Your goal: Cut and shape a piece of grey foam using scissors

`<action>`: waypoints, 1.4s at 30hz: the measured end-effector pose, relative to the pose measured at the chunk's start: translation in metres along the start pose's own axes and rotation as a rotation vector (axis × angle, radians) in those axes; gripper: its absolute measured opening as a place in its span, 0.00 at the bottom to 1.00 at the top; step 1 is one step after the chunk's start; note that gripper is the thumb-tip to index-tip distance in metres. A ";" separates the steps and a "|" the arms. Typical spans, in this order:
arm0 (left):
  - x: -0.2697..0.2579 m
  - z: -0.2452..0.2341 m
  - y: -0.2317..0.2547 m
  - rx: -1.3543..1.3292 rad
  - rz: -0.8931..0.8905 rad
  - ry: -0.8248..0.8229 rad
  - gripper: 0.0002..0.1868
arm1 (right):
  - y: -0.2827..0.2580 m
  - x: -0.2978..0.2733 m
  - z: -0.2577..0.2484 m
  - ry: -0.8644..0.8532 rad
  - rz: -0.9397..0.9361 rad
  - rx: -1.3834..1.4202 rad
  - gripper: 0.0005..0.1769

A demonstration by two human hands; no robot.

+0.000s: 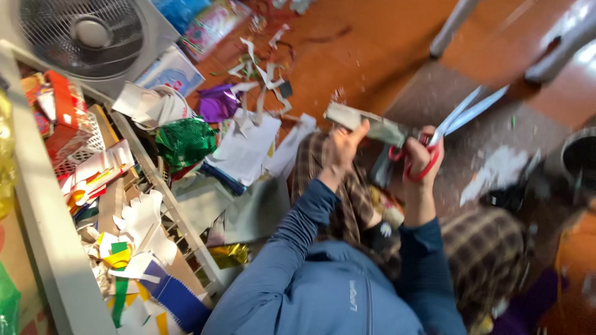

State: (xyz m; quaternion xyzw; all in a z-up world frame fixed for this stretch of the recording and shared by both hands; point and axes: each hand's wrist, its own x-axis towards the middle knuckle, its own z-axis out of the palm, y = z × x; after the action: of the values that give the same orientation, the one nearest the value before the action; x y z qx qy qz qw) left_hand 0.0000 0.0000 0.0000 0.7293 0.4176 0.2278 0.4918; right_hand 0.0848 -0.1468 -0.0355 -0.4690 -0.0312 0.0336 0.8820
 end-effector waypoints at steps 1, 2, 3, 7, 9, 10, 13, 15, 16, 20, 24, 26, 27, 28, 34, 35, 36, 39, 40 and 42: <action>-0.001 -0.002 0.009 0.019 -0.014 -0.025 0.38 | -0.001 0.001 -0.006 0.031 0.013 -0.008 0.15; -0.002 -0.003 0.019 -0.151 0.038 0.047 0.33 | -0.002 0.003 -0.012 0.000 -0.032 -0.028 0.17; 0.001 -0.002 0.031 -0.326 0.094 0.121 0.31 | -0.004 0.009 -0.016 -0.034 -0.085 -0.047 0.19; 0.005 -0.042 0.038 -0.748 0.067 -0.067 0.17 | -0.018 0.002 -0.024 -0.060 -0.152 -0.098 0.23; 0.005 -0.047 0.043 -0.800 0.092 -0.077 0.18 | -0.016 0.002 -0.021 -0.047 -0.166 -0.047 0.25; -0.008 -0.044 0.052 -0.798 0.094 -0.089 0.18 | -0.022 -0.004 -0.016 -0.036 -0.172 -0.045 0.25; -0.029 -0.026 0.058 -0.670 0.201 -0.171 0.24 | -0.043 -0.018 0.004 -0.064 -0.164 0.019 0.24; -0.028 0.001 0.027 -0.516 0.448 -0.555 0.30 | -0.058 -0.034 0.019 -0.153 -0.181 -0.081 0.22; -0.032 0.010 0.020 -0.514 0.448 -0.557 0.30 | -0.057 -0.034 0.016 -0.150 -0.181 -0.080 0.22; -0.045 0.027 0.018 -0.510 0.239 -0.361 0.22 | -0.055 -0.032 0.005 -0.186 -0.100 -0.051 0.21; -0.054 0.014 0.036 -0.674 0.119 -0.364 0.20 | -0.053 -0.027 -0.001 -0.227 -0.204 -0.207 0.18; -0.039 0.007 0.037 -0.713 0.108 -0.327 0.15 | -0.059 -0.028 0.003 -0.242 -0.110 -0.128 0.18; -0.032 0.003 0.036 -0.750 0.092 -0.292 0.11 | -0.062 -0.029 0.005 -0.253 -0.011 -0.052 0.19; -0.028 0.001 0.040 -0.752 0.093 -0.287 0.11 | -0.060 -0.031 0.007 -0.258 -0.010 -0.052 0.19; 0.006 0.008 0.013 -0.928 0.055 0.027 0.15 | 0.006 -0.043 0.017 -0.625 0.164 -0.288 0.19; -0.004 0.000 0.031 -0.881 -0.019 0.029 0.16 | 0.004 -0.050 0.022 -0.636 0.147 -0.425 0.20; -0.015 -0.007 0.049 -0.834 -0.092 0.030 0.17 | 0.003 -0.057 0.028 -0.644 0.129 -0.561 0.21; -0.005 0.008 0.033 -0.751 -0.045 0.032 0.20 | 0.009 -0.063 0.031 -0.548 0.173 -0.548 0.19; -0.009 0.008 0.035 -0.750 -0.049 0.031 0.20 | 0.009 -0.067 0.031 -0.547 0.176 -0.550 0.19; -0.016 0.008 0.042 -0.739 -0.005 0.019 0.24 | 0.009 -0.074 0.030 -0.459 0.137 -0.542 0.19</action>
State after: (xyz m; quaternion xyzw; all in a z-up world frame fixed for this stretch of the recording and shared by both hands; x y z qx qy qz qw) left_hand 0.0137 -0.0246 0.0361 0.4992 0.3137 0.3689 0.7185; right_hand 0.0080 -0.1235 -0.0275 -0.6670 -0.2049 0.1876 0.6913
